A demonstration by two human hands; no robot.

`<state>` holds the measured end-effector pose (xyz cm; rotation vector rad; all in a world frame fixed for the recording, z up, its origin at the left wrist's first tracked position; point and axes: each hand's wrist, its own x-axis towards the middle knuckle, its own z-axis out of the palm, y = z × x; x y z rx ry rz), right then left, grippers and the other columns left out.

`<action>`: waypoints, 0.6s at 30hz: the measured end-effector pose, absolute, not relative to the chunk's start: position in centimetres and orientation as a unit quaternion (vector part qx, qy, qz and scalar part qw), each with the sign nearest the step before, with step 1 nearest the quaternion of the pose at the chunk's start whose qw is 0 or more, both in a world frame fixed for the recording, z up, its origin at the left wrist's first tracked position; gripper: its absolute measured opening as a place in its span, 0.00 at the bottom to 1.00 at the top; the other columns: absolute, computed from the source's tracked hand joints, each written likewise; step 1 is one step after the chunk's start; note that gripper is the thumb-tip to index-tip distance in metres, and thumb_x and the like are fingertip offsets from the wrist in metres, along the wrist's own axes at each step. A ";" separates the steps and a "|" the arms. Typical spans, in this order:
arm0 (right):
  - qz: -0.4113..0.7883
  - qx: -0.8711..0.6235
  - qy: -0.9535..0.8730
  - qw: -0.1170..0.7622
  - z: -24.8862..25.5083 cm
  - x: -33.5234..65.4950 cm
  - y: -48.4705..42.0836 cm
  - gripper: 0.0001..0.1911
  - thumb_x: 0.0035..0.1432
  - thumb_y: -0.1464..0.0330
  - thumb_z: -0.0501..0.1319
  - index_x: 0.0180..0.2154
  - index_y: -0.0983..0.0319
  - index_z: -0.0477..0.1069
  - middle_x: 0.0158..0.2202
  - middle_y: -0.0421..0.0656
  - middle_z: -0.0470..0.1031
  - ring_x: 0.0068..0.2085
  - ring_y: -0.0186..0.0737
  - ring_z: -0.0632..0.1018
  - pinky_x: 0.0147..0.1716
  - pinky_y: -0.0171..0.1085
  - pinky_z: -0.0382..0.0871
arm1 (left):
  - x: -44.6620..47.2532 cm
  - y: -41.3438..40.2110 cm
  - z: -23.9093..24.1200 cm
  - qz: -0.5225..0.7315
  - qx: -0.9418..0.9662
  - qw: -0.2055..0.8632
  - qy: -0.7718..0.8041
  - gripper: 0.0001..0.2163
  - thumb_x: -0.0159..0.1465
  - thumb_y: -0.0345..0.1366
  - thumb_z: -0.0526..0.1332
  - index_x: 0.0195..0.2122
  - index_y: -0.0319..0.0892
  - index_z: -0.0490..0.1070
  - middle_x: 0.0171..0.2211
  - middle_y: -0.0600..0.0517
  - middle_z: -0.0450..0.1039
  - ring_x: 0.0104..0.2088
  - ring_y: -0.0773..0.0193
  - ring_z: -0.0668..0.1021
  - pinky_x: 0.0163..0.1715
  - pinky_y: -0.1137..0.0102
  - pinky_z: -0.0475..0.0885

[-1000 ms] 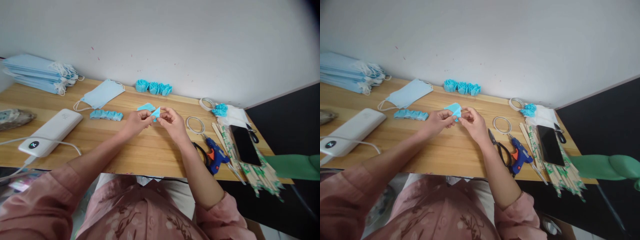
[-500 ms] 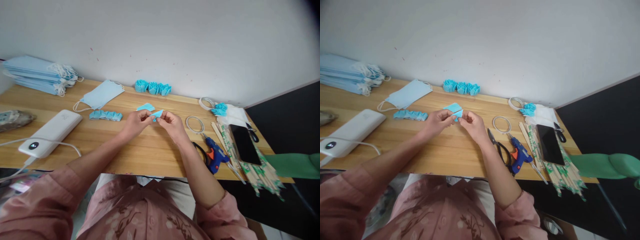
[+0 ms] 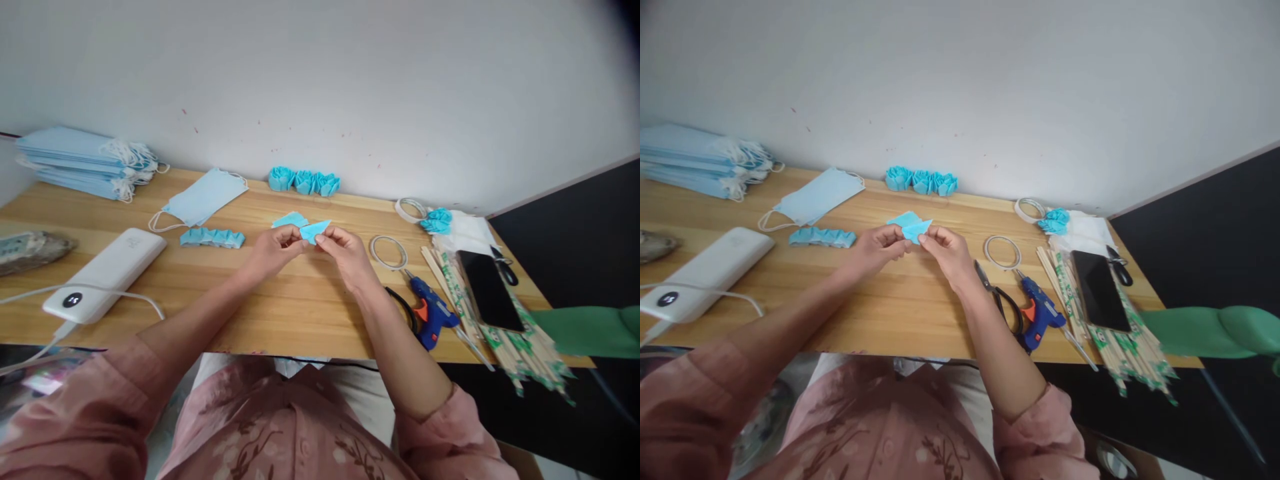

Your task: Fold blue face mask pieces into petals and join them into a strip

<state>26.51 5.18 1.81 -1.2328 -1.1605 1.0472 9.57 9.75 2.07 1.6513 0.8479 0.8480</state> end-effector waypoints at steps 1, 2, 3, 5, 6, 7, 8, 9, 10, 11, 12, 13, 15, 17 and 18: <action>0.436 -0.522 -0.491 0.544 1.8 26.5 5.2 0.15 0.49 0.55 0.68 0.26 0.59 0.70 0.26 0.37 0.69 0.31 0.34 0.69 0.36 0.36 0.66 | 9.6 9.8 2.1 0.353 0.688 0.525 0.356 0.11 0.58 0.43 0.62 0.26 0.41 0.65 0.22 0.57 0.63 0.23 0.71 0.65 0.25 0.73 0.60; 0.431 -0.525 -0.492 0.546 1.9 26.4 5.2 0.15 0.48 0.55 0.68 0.26 0.59 0.70 0.26 0.37 0.69 0.31 0.34 0.69 0.36 0.36 0.66 | 9.6 9.8 2.0 0.351 0.688 0.525 0.358 0.12 0.58 0.43 0.62 0.26 0.41 0.65 0.22 0.57 0.63 0.23 0.71 0.65 0.25 0.73 0.60; 0.426 -0.525 -0.492 0.548 1.9 26.3 5.2 0.16 0.48 0.55 0.68 0.26 0.59 0.69 0.26 0.37 0.69 0.31 0.34 0.69 0.36 0.36 0.66 | 9.6 9.8 2.0 0.350 0.689 0.523 0.360 0.12 0.58 0.44 0.62 0.26 0.41 0.65 0.22 0.57 0.63 0.23 0.71 0.65 0.25 0.73 0.60; 0.422 -0.523 -0.495 0.550 1.9 26.2 5.2 0.15 0.48 0.55 0.68 0.26 0.59 0.69 0.25 0.36 0.69 0.30 0.34 0.69 0.36 0.36 0.66 | 9.6 9.8 2.0 0.349 0.691 0.521 0.360 0.13 0.58 0.45 0.63 0.27 0.41 0.65 0.22 0.57 0.63 0.23 0.71 0.65 0.25 0.73 0.61; 0.422 -0.522 -0.498 0.549 1.9 26.1 5.2 0.14 0.49 0.56 0.67 0.26 0.59 0.69 0.25 0.36 0.69 0.30 0.34 0.69 0.36 0.36 0.66 | 9.6 9.8 1.9 0.350 0.691 0.520 0.360 0.13 0.57 0.45 0.64 0.27 0.41 0.65 0.23 0.57 0.64 0.23 0.71 0.65 0.25 0.73 0.61; 0.421 -0.521 -0.501 0.548 1.9 26.0 5.2 0.14 0.49 0.57 0.67 0.26 0.59 0.69 0.25 0.36 0.68 0.30 0.34 0.69 0.35 0.35 0.65 | 9.7 9.8 1.9 0.352 0.690 0.520 0.360 0.14 0.57 0.46 0.64 0.27 0.41 0.65 0.23 0.57 0.64 0.24 0.71 0.65 0.25 0.73 0.61; 0.420 -0.522 -0.504 0.545 1.8 26.0 5.1 0.13 0.49 0.58 0.67 0.26 0.59 0.69 0.25 0.36 0.68 0.30 0.33 0.68 0.34 0.35 0.64 | 9.7 9.8 1.8 0.355 0.688 0.521 0.359 0.14 0.58 0.46 0.64 0.27 0.41 0.65 0.23 0.57 0.64 0.24 0.71 0.66 0.25 0.73 0.62; 0.419 -0.524 -0.506 0.542 1.8 26.0 5.1 0.13 0.50 0.58 0.67 0.26 0.59 0.69 0.25 0.36 0.68 0.29 0.33 0.68 0.33 0.34 0.63 | 9.7 9.9 1.7 0.357 0.685 0.524 0.358 0.14 0.58 0.46 0.63 0.27 0.41 0.66 0.23 0.57 0.64 0.24 0.71 0.66 0.25 0.73 0.62; 0.417 -0.527 -0.505 0.542 1.8 25.9 5.1 0.13 0.50 0.59 0.67 0.26 0.59 0.68 0.25 0.36 0.67 0.29 0.32 0.67 0.32 0.34 0.62 | 9.7 9.9 1.7 0.359 0.681 0.529 0.357 0.14 0.58 0.46 0.63 0.27 0.41 0.66 0.23 0.56 0.65 0.24 0.71 0.66 0.26 0.73 0.63; 0.416 -0.529 -0.503 0.543 1.7 26.0 5.1 0.13 0.50 0.60 0.67 0.26 0.60 0.68 0.25 0.36 0.67 0.29 0.32 0.66 0.31 0.34 0.61 | 9.7 9.9 1.7 0.360 0.677 0.534 0.356 0.14 0.58 0.46 0.63 0.27 0.41 0.66 0.24 0.56 0.65 0.25 0.71 0.66 0.26 0.73 0.63; 0.416 -0.530 -0.500 0.544 1.7 26.0 5.1 0.12 0.50 0.60 0.67 0.26 0.60 0.68 0.25 0.35 0.67 0.28 0.31 0.66 0.31 0.34 0.61 | 9.7 9.9 1.6 0.361 0.674 0.539 0.353 0.13 0.58 0.45 0.63 0.27 0.41 0.66 0.24 0.56 0.65 0.25 0.71 0.66 0.26 0.74 0.63; 0.417 -0.529 -0.498 0.546 1.7 26.0 5.1 0.12 0.49 0.60 0.68 0.27 0.60 0.69 0.25 0.35 0.68 0.29 0.31 0.67 0.31 0.33 0.61 | 9.7 9.9 1.6 0.361 0.671 0.543 0.352 0.13 0.58 0.45 0.63 0.27 0.41 0.66 0.24 0.56 0.65 0.25 0.71 0.66 0.26 0.74 0.63; 0.417 -0.527 -0.499 0.547 1.7 26.1 5.1 0.12 0.50 0.60 0.68 0.27 0.60 0.70 0.26 0.36 0.69 0.29 0.32 0.67 0.31 0.34 0.62 | 9.7 9.9 1.6 0.361 0.667 0.547 0.354 0.12 0.58 0.45 0.63 0.28 0.41 0.66 0.24 0.56 0.65 0.25 0.71 0.66 0.26 0.74 0.63; 0.413 -0.529 -0.507 0.541 1.7 26.1 5.1 0.12 0.51 0.59 0.66 0.27 0.60 0.70 0.26 0.36 0.70 0.29 0.32 0.68 0.33 0.34 0.63 | 9.7 9.9 1.6 0.361 0.665 0.547 0.358 0.12 0.58 0.44 0.63 0.29 0.41 0.67 0.25 0.56 0.66 0.25 0.71 0.67 0.26 0.74 0.63; 0.409 -0.530 -0.513 0.537 1.8 26.1 5.1 0.12 0.52 0.59 0.66 0.27 0.60 0.70 0.26 0.37 0.70 0.29 0.32 0.68 0.33 0.34 0.63 | 9.8 9.9 1.5 0.361 0.665 0.546 0.360 0.12 0.58 0.44 0.63 0.29 0.41 0.67 0.25 0.56 0.66 0.25 0.71 0.67 0.26 0.74 0.63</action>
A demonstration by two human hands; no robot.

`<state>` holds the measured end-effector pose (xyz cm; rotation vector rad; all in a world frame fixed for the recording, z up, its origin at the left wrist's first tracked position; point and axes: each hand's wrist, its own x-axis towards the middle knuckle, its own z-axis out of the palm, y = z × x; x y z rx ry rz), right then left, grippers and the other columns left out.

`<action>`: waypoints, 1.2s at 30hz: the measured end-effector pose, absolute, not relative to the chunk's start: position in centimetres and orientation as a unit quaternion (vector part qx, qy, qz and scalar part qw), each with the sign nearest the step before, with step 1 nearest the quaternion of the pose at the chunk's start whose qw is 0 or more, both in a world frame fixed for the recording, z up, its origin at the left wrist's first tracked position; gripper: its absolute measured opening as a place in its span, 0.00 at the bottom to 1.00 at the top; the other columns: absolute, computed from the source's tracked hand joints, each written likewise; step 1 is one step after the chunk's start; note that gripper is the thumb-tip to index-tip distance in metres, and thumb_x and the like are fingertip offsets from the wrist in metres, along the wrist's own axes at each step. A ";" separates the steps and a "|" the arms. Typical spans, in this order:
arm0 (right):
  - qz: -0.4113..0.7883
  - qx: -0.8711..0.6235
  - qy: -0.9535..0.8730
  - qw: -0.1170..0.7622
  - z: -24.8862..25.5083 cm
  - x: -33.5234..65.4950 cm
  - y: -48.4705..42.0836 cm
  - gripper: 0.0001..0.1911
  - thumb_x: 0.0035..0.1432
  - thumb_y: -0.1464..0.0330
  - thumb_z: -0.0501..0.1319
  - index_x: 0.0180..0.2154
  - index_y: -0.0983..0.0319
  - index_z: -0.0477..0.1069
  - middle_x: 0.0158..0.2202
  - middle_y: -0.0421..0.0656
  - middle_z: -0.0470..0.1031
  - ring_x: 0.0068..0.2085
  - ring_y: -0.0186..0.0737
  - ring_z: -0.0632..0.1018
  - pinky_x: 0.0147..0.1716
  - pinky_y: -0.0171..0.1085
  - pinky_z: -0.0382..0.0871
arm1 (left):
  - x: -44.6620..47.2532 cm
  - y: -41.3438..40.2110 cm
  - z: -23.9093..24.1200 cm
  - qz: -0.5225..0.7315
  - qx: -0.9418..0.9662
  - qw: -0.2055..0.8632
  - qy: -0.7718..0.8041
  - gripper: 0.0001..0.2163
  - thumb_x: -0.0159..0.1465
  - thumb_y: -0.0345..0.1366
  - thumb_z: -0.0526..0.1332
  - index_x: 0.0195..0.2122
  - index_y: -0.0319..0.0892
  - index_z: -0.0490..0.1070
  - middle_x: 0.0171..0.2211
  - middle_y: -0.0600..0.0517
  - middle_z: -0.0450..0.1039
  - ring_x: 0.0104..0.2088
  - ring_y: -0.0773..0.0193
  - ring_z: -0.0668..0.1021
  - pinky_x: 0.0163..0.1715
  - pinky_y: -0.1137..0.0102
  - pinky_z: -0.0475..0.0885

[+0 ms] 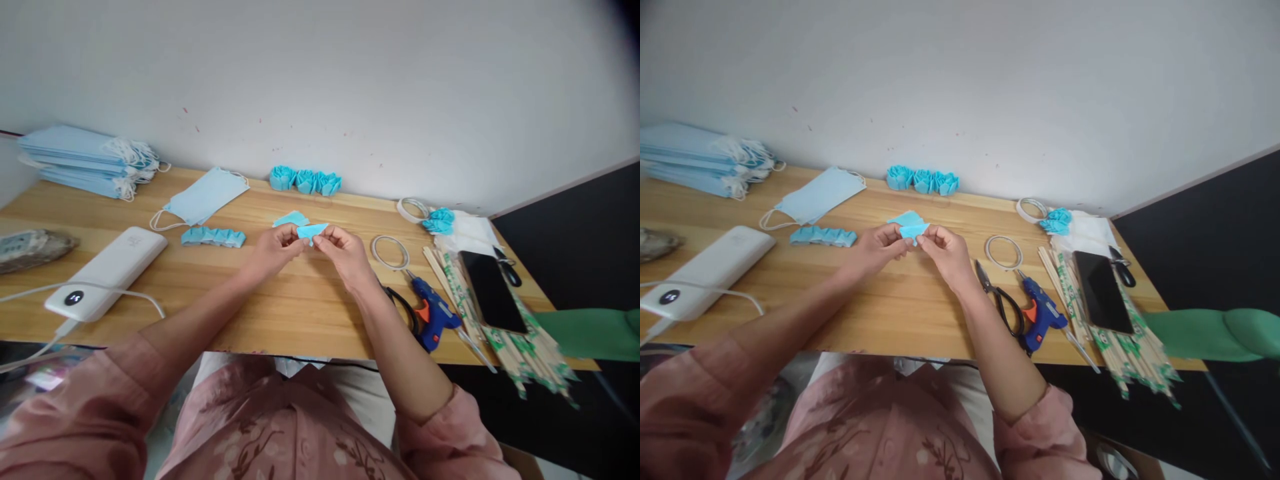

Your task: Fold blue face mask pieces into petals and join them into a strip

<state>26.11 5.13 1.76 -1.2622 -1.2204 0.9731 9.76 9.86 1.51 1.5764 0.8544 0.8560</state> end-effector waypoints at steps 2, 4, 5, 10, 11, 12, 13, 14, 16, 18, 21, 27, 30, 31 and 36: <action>0.406 -0.531 -0.519 0.533 1.8 26.1 5.1 0.12 0.52 0.59 0.65 0.27 0.60 0.69 0.26 0.37 0.69 0.29 0.33 0.68 0.33 0.34 0.63 | 9.8 9.9 1.4 0.362 0.666 0.541 0.363 0.12 0.58 0.44 0.63 0.30 0.41 0.68 0.25 0.56 0.67 0.25 0.70 0.67 0.27 0.73 0.63; 0.408 -0.528 -0.520 0.534 1.8 26.0 5.1 0.12 0.52 0.59 0.65 0.26 0.59 0.69 0.26 0.36 0.69 0.29 0.32 0.67 0.32 0.34 0.63 | 9.8 9.9 1.3 0.362 0.669 0.537 0.366 0.11 0.58 0.44 0.62 0.30 0.41 0.68 0.25 0.55 0.67 0.25 0.70 0.67 0.27 0.73 0.63; 0.408 -0.527 -0.520 0.534 1.7 26.0 5.1 0.12 0.51 0.59 0.66 0.26 0.59 0.68 0.25 0.36 0.68 0.28 0.32 0.67 0.32 0.34 0.62 | 9.8 10.0 1.2 0.361 0.669 0.536 0.367 0.11 0.58 0.44 0.62 0.29 0.41 0.68 0.25 0.55 0.67 0.25 0.70 0.67 0.27 0.73 0.63; 0.394 -0.533 -0.518 0.541 1.2 26.3 5.3 0.12 0.52 0.59 0.67 0.29 0.59 0.70 0.27 0.36 0.69 0.29 0.32 0.68 0.32 0.34 0.63 | 9.7 9.9 1.6 0.350 0.663 0.549 0.368 0.11 0.57 0.44 0.63 0.28 0.41 0.67 0.23 0.56 0.66 0.24 0.71 0.66 0.26 0.73 0.63; 0.391 -0.531 -0.516 0.547 1.1 26.3 5.3 0.12 0.52 0.58 0.67 0.31 0.59 0.71 0.28 0.36 0.70 0.30 0.32 0.69 0.33 0.34 0.64 | 9.7 9.8 1.8 0.346 0.663 0.552 0.368 0.11 0.56 0.43 0.63 0.27 0.41 0.67 0.23 0.56 0.66 0.24 0.71 0.66 0.26 0.73 0.63; 0.389 -0.529 -0.513 0.553 1.0 26.4 5.4 0.12 0.52 0.58 0.67 0.32 0.59 0.71 0.29 0.36 0.70 0.31 0.32 0.69 0.34 0.34 0.65 | 9.7 9.7 1.9 0.343 0.663 0.555 0.367 0.11 0.56 0.43 0.63 0.27 0.41 0.67 0.23 0.56 0.65 0.24 0.71 0.67 0.26 0.73 0.63; 0.386 -0.528 -0.510 0.558 0.9 26.5 5.4 0.11 0.52 0.59 0.67 0.33 0.59 0.72 0.29 0.36 0.71 0.31 0.32 0.70 0.35 0.34 0.65 | 9.7 9.6 2.1 0.342 0.663 0.557 0.366 0.10 0.56 0.43 0.63 0.27 0.41 0.67 0.22 0.56 0.65 0.24 0.71 0.67 0.26 0.73 0.63; 0.383 -0.528 -0.508 0.563 0.8 26.5 5.4 0.11 0.52 0.59 0.67 0.34 0.58 0.72 0.30 0.36 0.71 0.31 0.32 0.70 0.35 0.34 0.66 | 9.7 9.6 2.2 0.341 0.661 0.560 0.365 0.10 0.56 0.42 0.63 0.26 0.41 0.67 0.22 0.56 0.65 0.24 0.71 0.67 0.26 0.73 0.63; 0.374 -0.529 -0.505 0.570 0.8 26.4 5.5 0.10 0.52 0.60 0.67 0.34 0.58 0.73 0.29 0.36 0.71 0.31 0.32 0.70 0.34 0.34 0.66 | 9.8 9.5 2.3 0.340 0.658 0.564 0.365 0.10 0.55 0.42 0.63 0.26 0.41 0.67 0.22 0.56 0.65 0.24 0.71 0.67 0.26 0.73 0.63; 0.355 -0.534 -0.509 0.575 0.9 26.3 5.4 0.08 0.53 0.61 0.66 0.33 0.58 0.73 0.29 0.36 0.72 0.31 0.32 0.71 0.34 0.34 0.66 | 9.8 9.4 2.4 0.340 0.655 0.565 0.368 0.10 0.55 0.42 0.63 0.26 0.41 0.66 0.22 0.56 0.66 0.24 0.71 0.67 0.26 0.73 0.63; 0.307 -0.552 -0.526 0.569 1.3 26.1 5.2 0.07 0.54 0.63 0.65 0.33 0.58 0.73 0.29 0.37 0.73 0.31 0.33 0.72 0.34 0.34 0.67 | 9.8 9.4 2.3 0.339 0.656 0.561 0.374 0.11 0.55 0.43 0.62 0.25 0.41 0.65 0.21 0.57 0.65 0.23 0.71 0.67 0.25 0.73 0.63; 0.179 -0.578 -0.580 0.545 1.7 25.8 4.8 0.02 0.56 0.66 0.63 0.33 0.58 0.73 0.33 0.39 0.77 0.35 0.37 0.76 0.40 0.38 0.71 | 9.8 9.6 2.3 0.341 0.653 0.563 0.374 0.11 0.54 0.43 0.62 0.24 0.42 0.64 0.21 0.57 0.65 0.23 0.70 0.68 0.26 0.73 0.64; 0.130 -0.562 -0.627 0.525 1.8 25.8 4.6 0.02 0.58 0.68 0.62 0.34 0.56 0.74 0.34 0.41 0.78 0.37 0.39 0.76 0.41 0.40 0.72 | 9.8 9.7 2.2 0.350 0.641 0.571 0.374 0.10 0.54 0.42 0.62 0.25 0.41 0.65 0.21 0.57 0.66 0.23 0.71 0.68 0.26 0.73 0.64; 0.117 -0.553 -0.642 0.518 1.8 25.8 4.5 0.03 0.59 0.69 0.61 0.34 0.56 0.75 0.35 0.41 0.78 0.38 0.40 0.76 0.41 0.41 0.72 | 9.8 9.7 2.1 0.353 0.637 0.575 0.372 0.09 0.54 0.41 0.62 0.25 0.41 0.66 0.21 0.57 0.66 0.23 0.71 0.68 0.26 0.73 0.65; 0.080 -0.539 -0.677 0.495 1.9 26.0 4.5 0.06 0.59 0.71 0.61 0.34 0.55 0.76 0.35 0.41 0.79 0.39 0.41 0.76 0.42 0.43 0.70 | 9.7 9.8 2.0 0.365 0.620 0.596 0.355 0.08 0.54 0.40 0.63 0.27 0.40 0.69 0.22 0.56 0.68 0.23 0.71 0.69 0.26 0.73 0.66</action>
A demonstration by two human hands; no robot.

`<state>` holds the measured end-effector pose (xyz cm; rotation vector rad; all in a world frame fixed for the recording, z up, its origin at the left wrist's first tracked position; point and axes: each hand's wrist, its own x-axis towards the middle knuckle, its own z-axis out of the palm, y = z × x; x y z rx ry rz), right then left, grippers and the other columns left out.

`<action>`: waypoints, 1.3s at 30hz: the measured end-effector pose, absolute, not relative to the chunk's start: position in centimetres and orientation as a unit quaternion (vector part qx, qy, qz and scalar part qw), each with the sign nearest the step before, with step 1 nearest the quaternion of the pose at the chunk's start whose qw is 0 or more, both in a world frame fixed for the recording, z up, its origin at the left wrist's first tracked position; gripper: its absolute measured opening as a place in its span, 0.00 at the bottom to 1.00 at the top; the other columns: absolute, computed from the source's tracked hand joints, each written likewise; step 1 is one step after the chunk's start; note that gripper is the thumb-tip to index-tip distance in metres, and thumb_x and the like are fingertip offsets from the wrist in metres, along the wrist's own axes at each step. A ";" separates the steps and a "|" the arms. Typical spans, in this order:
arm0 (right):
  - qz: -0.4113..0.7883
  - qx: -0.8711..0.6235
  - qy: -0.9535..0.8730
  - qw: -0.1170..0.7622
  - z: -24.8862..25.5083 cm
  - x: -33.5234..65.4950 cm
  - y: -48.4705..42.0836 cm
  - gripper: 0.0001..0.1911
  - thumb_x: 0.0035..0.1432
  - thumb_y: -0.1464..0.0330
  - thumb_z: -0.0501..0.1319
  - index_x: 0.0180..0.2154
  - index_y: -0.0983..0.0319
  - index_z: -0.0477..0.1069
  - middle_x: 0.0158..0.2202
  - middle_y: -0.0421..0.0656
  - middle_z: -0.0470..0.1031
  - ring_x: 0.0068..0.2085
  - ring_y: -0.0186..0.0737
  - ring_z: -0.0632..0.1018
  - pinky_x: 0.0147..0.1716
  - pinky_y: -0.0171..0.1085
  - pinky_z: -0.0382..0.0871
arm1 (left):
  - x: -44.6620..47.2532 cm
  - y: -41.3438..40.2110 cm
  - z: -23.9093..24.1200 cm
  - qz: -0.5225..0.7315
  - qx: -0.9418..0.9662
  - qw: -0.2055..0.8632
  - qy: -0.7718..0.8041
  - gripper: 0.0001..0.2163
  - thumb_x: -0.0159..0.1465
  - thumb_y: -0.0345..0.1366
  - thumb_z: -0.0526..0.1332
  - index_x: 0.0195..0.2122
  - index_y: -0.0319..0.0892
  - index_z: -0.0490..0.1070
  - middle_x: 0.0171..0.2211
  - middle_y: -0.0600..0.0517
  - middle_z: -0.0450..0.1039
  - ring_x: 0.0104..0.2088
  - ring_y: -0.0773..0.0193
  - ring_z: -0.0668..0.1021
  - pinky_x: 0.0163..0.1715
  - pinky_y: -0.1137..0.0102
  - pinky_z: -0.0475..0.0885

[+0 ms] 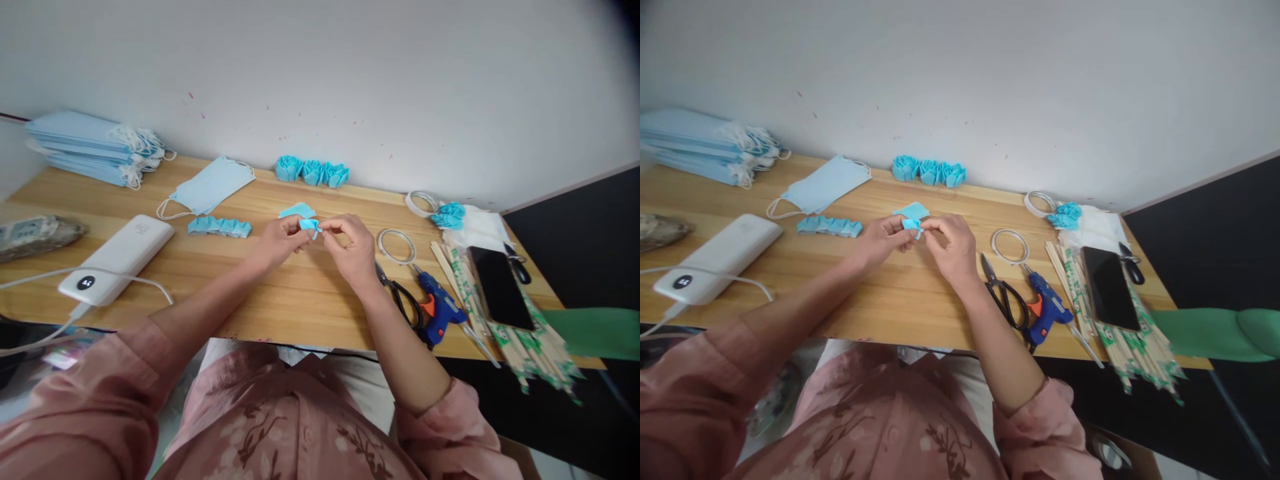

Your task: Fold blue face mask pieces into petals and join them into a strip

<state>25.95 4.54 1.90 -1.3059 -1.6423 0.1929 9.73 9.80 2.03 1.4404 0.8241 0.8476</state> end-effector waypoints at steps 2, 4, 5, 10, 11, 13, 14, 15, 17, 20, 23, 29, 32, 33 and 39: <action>0.073 -0.540 -0.682 0.487 1.9 26.0 4.6 0.06 0.60 0.71 0.61 0.35 0.55 0.76 0.35 0.41 0.79 0.39 0.42 0.76 0.43 0.43 0.70 | 9.8 9.8 2.1 0.367 0.614 0.602 0.354 0.08 0.54 0.40 0.64 0.27 0.40 0.69 0.23 0.56 0.69 0.23 0.71 0.69 0.26 0.73 0.66; 0.072 -0.536 -0.687 0.485 1.9 26.0 4.6 0.07 0.60 0.71 0.61 0.35 0.54 0.76 0.36 0.41 0.80 0.39 0.42 0.76 0.44 0.44 0.69 | 9.8 9.8 2.1 0.369 0.611 0.603 0.357 0.09 0.53 0.40 0.64 0.27 0.40 0.69 0.22 0.56 0.69 0.23 0.71 0.68 0.26 0.73 0.66; 0.071 -0.531 -0.690 0.486 1.9 26.0 4.6 0.07 0.60 0.71 0.61 0.35 0.54 0.76 0.36 0.41 0.80 0.39 0.42 0.77 0.44 0.44 0.69 | 9.8 9.9 2.1 0.371 0.609 0.603 0.359 0.09 0.53 0.40 0.64 0.27 0.40 0.69 0.22 0.56 0.68 0.23 0.71 0.68 0.26 0.73 0.66; 0.049 -0.509 -0.712 0.481 1.9 26.1 4.6 0.09 0.61 0.72 0.60 0.37 0.54 0.77 0.37 0.41 0.81 0.40 0.42 0.77 0.43 0.44 0.68 | 9.8 10.0 2.0 0.370 0.607 0.604 0.359 0.10 0.53 0.42 0.65 0.28 0.40 0.70 0.22 0.57 0.68 0.23 0.71 0.69 0.26 0.73 0.66; 0.046 -0.508 -0.715 0.477 1.9 26.1 4.6 0.09 0.61 0.72 0.60 0.38 0.54 0.78 0.37 0.41 0.81 0.40 0.42 0.77 0.43 0.44 0.68 | 9.7 10.0 1.9 0.372 0.608 0.603 0.357 0.10 0.53 0.42 0.64 0.28 0.40 0.70 0.22 0.56 0.69 0.23 0.71 0.69 0.26 0.73 0.66; 0.039 -0.510 -0.719 0.471 1.8 26.2 4.6 0.10 0.62 0.72 0.60 0.38 0.54 0.78 0.37 0.41 0.81 0.40 0.42 0.77 0.43 0.43 0.68 | 9.7 10.0 1.9 0.375 0.613 0.599 0.353 0.10 0.54 0.42 0.64 0.28 0.40 0.69 0.23 0.56 0.70 0.23 0.71 0.69 0.26 0.73 0.66; 0.034 -0.511 -0.719 0.470 1.8 26.2 4.6 0.10 0.62 0.72 0.59 0.38 0.54 0.78 0.37 0.41 0.81 0.40 0.41 0.77 0.43 0.43 0.69 | 9.7 10.0 2.0 0.376 0.616 0.596 0.352 0.11 0.54 0.43 0.64 0.28 0.40 0.69 0.23 0.56 0.70 0.23 0.71 0.69 0.26 0.74 0.66; 0.027 -0.511 -0.720 0.468 1.8 26.3 4.7 0.10 0.62 0.72 0.59 0.38 0.54 0.78 0.37 0.41 0.81 0.40 0.41 0.77 0.43 0.43 0.69 | 9.7 9.9 2.0 0.377 0.618 0.594 0.351 0.11 0.55 0.43 0.64 0.28 0.40 0.69 0.23 0.56 0.70 0.24 0.71 0.69 0.26 0.74 0.66; 0.009 -0.508 -0.724 0.467 1.7 26.3 4.7 0.10 0.62 0.73 0.59 0.38 0.55 0.78 0.37 0.41 0.81 0.40 0.41 0.78 0.42 0.42 0.70 | 9.7 9.9 2.0 0.374 0.625 0.590 0.349 0.13 0.55 0.45 0.64 0.29 0.40 0.69 0.24 0.56 0.71 0.24 0.71 0.69 0.26 0.74 0.66; -0.015 -0.508 -0.728 0.460 1.6 26.3 4.8 0.11 0.61 0.74 0.59 0.37 0.55 0.78 0.36 0.41 0.81 0.39 0.41 0.78 0.41 0.42 0.71 | 9.7 9.9 2.0 0.370 0.635 0.584 0.347 0.16 0.55 0.49 0.65 0.29 0.40 0.69 0.24 0.55 0.71 0.24 0.71 0.69 0.26 0.74 0.66; -0.016 -0.507 -0.731 0.457 1.6 26.3 4.9 0.11 0.62 0.73 0.58 0.37 0.55 0.79 0.36 0.41 0.81 0.39 0.41 0.78 0.42 0.43 0.72 | 9.8 10.0 1.9 0.371 0.635 0.584 0.344 0.15 0.55 0.48 0.65 0.29 0.40 0.68 0.23 0.56 0.69 0.24 0.71 0.69 0.25 0.74 0.66; 0.093 -0.530 -0.673 0.507 1.9 26.6 4.6 0.09 0.62 0.70 0.59 0.41 0.57 0.77 0.41 0.42 0.80 0.43 0.40 0.78 0.44 0.42 0.73 | 9.7 10.1 1.6 0.339 0.654 0.570 0.365 0.10 0.56 0.42 0.62 0.31 0.41 0.67 0.21 0.58 0.65 0.23 0.71 0.68 0.26 0.73 0.65; 0.166 -0.531 -0.659 0.506 2.2 26.5 4.5 0.11 0.61 0.68 0.59 0.45 0.57 0.75 0.44 0.43 0.80 0.45 0.39 0.79 0.47 0.41 0.73 | 9.6 10.0 1.5 0.316 0.688 0.536 0.374 0.09 0.57 0.42 0.61 0.30 0.41 0.67 0.21 0.58 0.62 0.23 0.71 0.66 0.25 0.73 0.61; 0.182 -0.531 -0.661 0.498 2.3 26.5 4.4 0.12 0.60 0.68 0.61 0.46 0.57 0.74 0.44 0.43 0.80 0.45 0.39 0.79 0.48 0.42 0.72 | 9.6 10.0 1.5 0.314 0.697 0.527 0.372 0.09 0.57 0.41 0.61 0.29 0.41 0.66 0.21 0.58 0.62 0.23 0.71 0.65 0.25 0.73 0.60; 0.224 -0.542 -0.633 0.506 2.2 26.2 4.5 0.13 0.58 0.67 0.61 0.46 0.58 0.75 0.35 0.38 0.78 0.38 0.36 0.78 0.45 0.39 0.72 | 9.7 9.9 1.6 0.319 0.708 0.519 0.357 0.10 0.56 0.40 0.61 0.25 0.41 0.64 0.21 0.59 0.58 0.23 0.72 0.61 0.24 0.73 0.55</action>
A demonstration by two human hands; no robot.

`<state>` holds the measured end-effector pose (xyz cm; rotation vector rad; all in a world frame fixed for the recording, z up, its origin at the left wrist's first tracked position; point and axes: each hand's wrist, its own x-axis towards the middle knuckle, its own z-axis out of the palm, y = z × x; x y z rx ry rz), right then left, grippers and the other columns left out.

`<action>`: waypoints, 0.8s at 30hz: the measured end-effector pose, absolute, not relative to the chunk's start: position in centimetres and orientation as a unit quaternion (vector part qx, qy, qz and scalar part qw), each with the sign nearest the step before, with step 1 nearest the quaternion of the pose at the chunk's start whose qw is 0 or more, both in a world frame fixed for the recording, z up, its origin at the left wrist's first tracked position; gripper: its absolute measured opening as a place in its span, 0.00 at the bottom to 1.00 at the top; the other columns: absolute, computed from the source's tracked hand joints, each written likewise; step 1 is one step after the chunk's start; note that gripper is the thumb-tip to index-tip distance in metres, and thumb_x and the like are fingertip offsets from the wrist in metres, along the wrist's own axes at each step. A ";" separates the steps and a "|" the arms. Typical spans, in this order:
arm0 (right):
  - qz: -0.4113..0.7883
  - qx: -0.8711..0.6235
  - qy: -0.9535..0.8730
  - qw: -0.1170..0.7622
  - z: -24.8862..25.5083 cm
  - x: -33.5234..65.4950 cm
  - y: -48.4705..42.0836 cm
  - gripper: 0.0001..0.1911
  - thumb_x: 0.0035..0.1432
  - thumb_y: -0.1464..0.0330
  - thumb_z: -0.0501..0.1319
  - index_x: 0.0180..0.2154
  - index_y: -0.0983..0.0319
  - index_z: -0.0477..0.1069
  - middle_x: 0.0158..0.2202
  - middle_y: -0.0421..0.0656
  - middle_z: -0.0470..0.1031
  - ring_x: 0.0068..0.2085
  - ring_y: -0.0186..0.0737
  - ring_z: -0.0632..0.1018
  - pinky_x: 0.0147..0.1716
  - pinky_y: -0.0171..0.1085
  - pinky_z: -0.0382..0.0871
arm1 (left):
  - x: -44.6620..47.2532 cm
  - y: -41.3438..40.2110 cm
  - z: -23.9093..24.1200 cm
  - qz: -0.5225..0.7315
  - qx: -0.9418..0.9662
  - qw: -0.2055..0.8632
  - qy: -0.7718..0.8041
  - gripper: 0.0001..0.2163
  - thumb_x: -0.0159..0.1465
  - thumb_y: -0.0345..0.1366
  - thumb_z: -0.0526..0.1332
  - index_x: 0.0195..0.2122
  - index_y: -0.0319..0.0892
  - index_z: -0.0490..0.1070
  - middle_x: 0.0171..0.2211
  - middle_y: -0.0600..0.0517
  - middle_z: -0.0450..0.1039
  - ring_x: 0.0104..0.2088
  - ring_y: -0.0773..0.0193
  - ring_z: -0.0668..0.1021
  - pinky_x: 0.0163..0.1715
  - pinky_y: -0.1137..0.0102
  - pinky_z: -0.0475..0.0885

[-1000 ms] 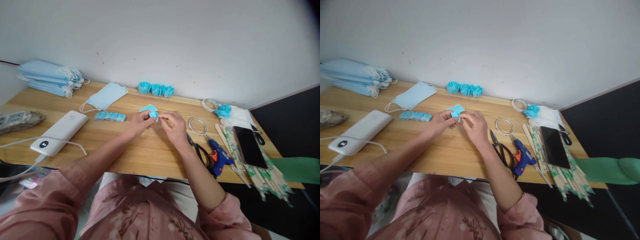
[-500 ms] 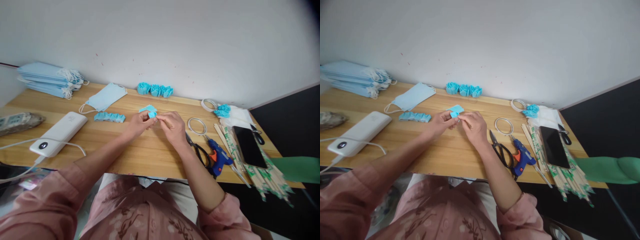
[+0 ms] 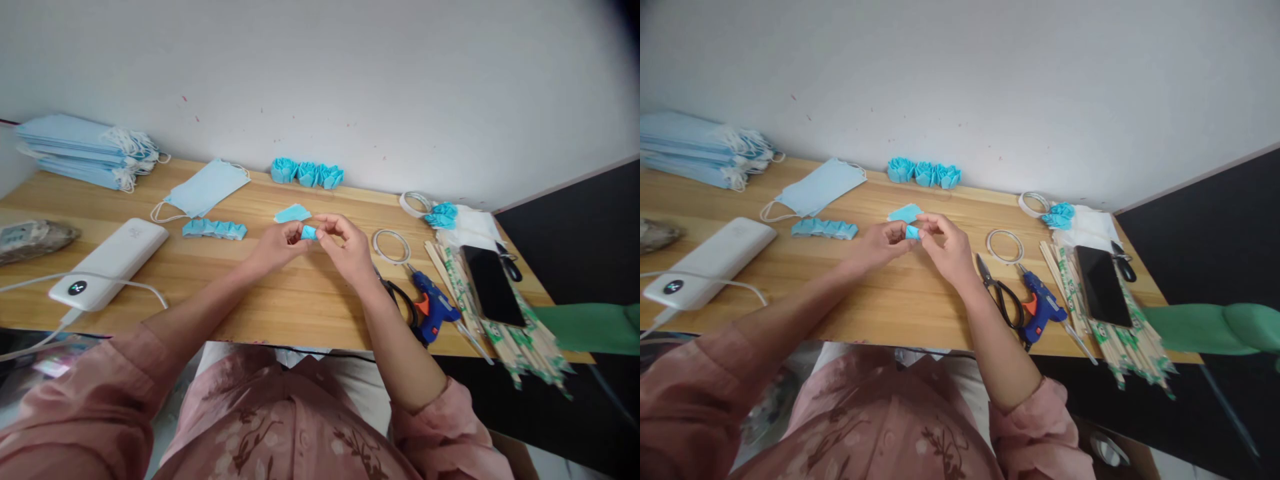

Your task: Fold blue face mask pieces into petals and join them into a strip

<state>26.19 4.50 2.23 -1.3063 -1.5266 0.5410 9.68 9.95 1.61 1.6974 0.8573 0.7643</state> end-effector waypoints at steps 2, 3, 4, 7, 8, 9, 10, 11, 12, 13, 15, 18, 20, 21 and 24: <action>0.244 -0.541 -0.622 0.511 2.1 26.3 4.6 0.13 0.58 0.66 0.61 0.46 0.58 0.74 0.34 0.38 0.76 0.37 0.35 0.77 0.44 0.38 0.72 | 9.6 10.0 1.7 0.326 0.690 0.542 0.351 0.09 0.56 0.41 0.61 0.27 0.41 0.65 0.22 0.59 0.60 0.22 0.72 0.62 0.24 0.73 0.56; 0.253 -0.540 -0.618 0.513 2.0 26.4 4.6 0.13 0.59 0.65 0.61 0.46 0.58 0.74 0.33 0.38 0.76 0.36 0.35 0.77 0.43 0.38 0.72 | 9.6 10.1 1.7 0.328 0.681 0.554 0.349 0.09 0.56 0.41 0.62 0.28 0.41 0.66 0.22 0.58 0.62 0.22 0.72 0.63 0.24 0.73 0.57; 0.262 -0.538 -0.614 0.515 1.9 26.5 4.7 0.13 0.59 0.64 0.61 0.47 0.58 0.74 0.33 0.38 0.75 0.36 0.35 0.76 0.42 0.38 0.72 | 9.6 10.1 1.7 0.328 0.674 0.563 0.349 0.09 0.56 0.41 0.62 0.29 0.41 0.66 0.22 0.58 0.63 0.23 0.72 0.64 0.24 0.73 0.58; 0.291 -0.525 -0.603 0.526 1.8 26.9 4.7 0.14 0.62 0.62 0.60 0.48 0.57 0.73 0.34 0.38 0.76 0.37 0.36 0.77 0.41 0.37 0.71 | 9.5 10.2 1.7 0.324 0.663 0.574 0.354 0.10 0.56 0.42 0.62 0.29 0.41 0.66 0.22 0.58 0.64 0.22 0.72 0.65 0.25 0.73 0.59; 0.300 -0.519 -0.600 0.530 1.8 27.0 4.7 0.14 0.63 0.61 0.59 0.49 0.57 0.73 0.35 0.39 0.77 0.38 0.36 0.77 0.42 0.38 0.71 | 9.5 10.2 1.6 0.321 0.663 0.575 0.355 0.10 0.56 0.42 0.62 0.29 0.41 0.66 0.22 0.58 0.64 0.22 0.72 0.65 0.25 0.73 0.60; 0.309 -0.515 -0.598 0.531 1.9 27.1 4.7 0.15 0.63 0.60 0.59 0.49 0.57 0.73 0.36 0.39 0.77 0.39 0.37 0.78 0.43 0.38 0.71 | 9.5 10.2 1.6 0.319 0.665 0.575 0.355 0.10 0.55 0.42 0.62 0.29 0.41 0.66 0.22 0.58 0.64 0.22 0.72 0.65 0.25 0.73 0.59; 0.315 -0.513 -0.597 0.530 2.0 27.1 4.7 0.16 0.63 0.59 0.59 0.49 0.57 0.73 0.37 0.40 0.78 0.39 0.37 0.78 0.44 0.39 0.71 | 9.5 10.2 1.6 0.316 0.668 0.572 0.355 0.10 0.55 0.43 0.62 0.28 0.41 0.66 0.22 0.58 0.64 0.22 0.72 0.65 0.24 0.73 0.59; 0.320 -0.514 -0.597 0.526 2.0 27.1 4.7 0.16 0.62 0.58 0.60 0.49 0.57 0.73 0.37 0.40 0.78 0.39 0.37 0.78 0.44 0.39 0.71 | 9.6 10.2 1.5 0.313 0.673 0.570 0.352 0.10 0.55 0.42 0.62 0.28 0.41 0.66 0.21 0.58 0.63 0.22 0.72 0.64 0.24 0.73 0.58; 0.322 -0.516 -0.598 0.522 2.1 27.0 4.6 0.16 0.61 0.58 0.62 0.49 0.57 0.74 0.37 0.39 0.78 0.39 0.37 0.78 0.44 0.39 0.71 | 9.6 10.1 1.5 0.311 0.679 0.566 0.348 0.10 0.55 0.42 0.62 0.27 0.41 0.66 0.21 0.58 0.62 0.22 0.72 0.63 0.24 0.73 0.57; 0.322 -0.521 -0.597 0.518 2.1 27.0 4.6 0.17 0.59 0.59 0.63 0.48 0.57 0.74 0.36 0.39 0.77 0.38 0.36 0.77 0.43 0.38 0.71 | 9.6 10.1 1.5 0.309 0.684 0.563 0.345 0.10 0.55 0.42 0.62 0.27 0.41 0.66 0.21 0.59 0.62 0.22 0.73 0.62 0.23 0.73 0.56; 0.325 -0.528 -0.589 0.519 2.0 26.8 4.7 0.17 0.57 0.61 0.65 0.47 0.57 0.75 0.34 0.38 0.76 0.36 0.35 0.77 0.41 0.37 0.72 | 9.7 9.9 1.6 0.304 0.694 0.558 0.339 0.11 0.55 0.42 0.63 0.26 0.41 0.65 0.21 0.59 0.61 0.22 0.73 0.61 0.24 0.73 0.55; 0.342 -0.528 -0.563 0.535 1.7 26.8 4.9 0.15 0.57 0.62 0.64 0.47 0.57 0.75 0.30 0.36 0.76 0.32 0.33 0.75 0.37 0.36 0.71 | 9.7 9.8 1.9 0.298 0.700 0.556 0.334 0.11 0.54 0.42 0.63 0.26 0.41 0.66 0.21 0.59 0.61 0.23 0.73 0.61 0.24 0.73 0.55; 0.351 -0.525 -0.551 0.546 1.5 26.9 5.0 0.15 0.58 0.61 0.64 0.46 0.57 0.76 0.30 0.37 0.76 0.31 0.33 0.76 0.36 0.36 0.72 | 9.6 9.8 2.0 0.296 0.695 0.563 0.336 0.11 0.54 0.43 0.63 0.27 0.41 0.67 0.20 0.59 0.61 0.23 0.73 0.61 0.24 0.73 0.55; 0.353 -0.523 -0.547 0.550 1.5 27.0 5.0 0.15 0.58 0.60 0.64 0.46 0.57 0.76 0.31 0.37 0.77 0.32 0.34 0.76 0.37 0.37 0.72 | 9.6 9.8 2.0 0.296 0.688 0.569 0.339 0.11 0.54 0.43 0.63 0.27 0.41 0.67 0.20 0.59 0.61 0.22 0.73 0.61 0.24 0.73 0.55; 0.356 -0.519 -0.542 0.557 1.8 27.1 5.1 0.15 0.60 0.58 0.62 0.46 0.58 0.76 0.34 0.39 0.78 0.36 0.36 0.78 0.43 0.39 0.73 | 9.5 10.1 1.9 0.299 0.662 0.593 0.346 0.11 0.54 0.43 0.63 0.27 0.41 0.66 0.19 0.59 0.61 0.21 0.73 0.63 0.23 0.73 0.57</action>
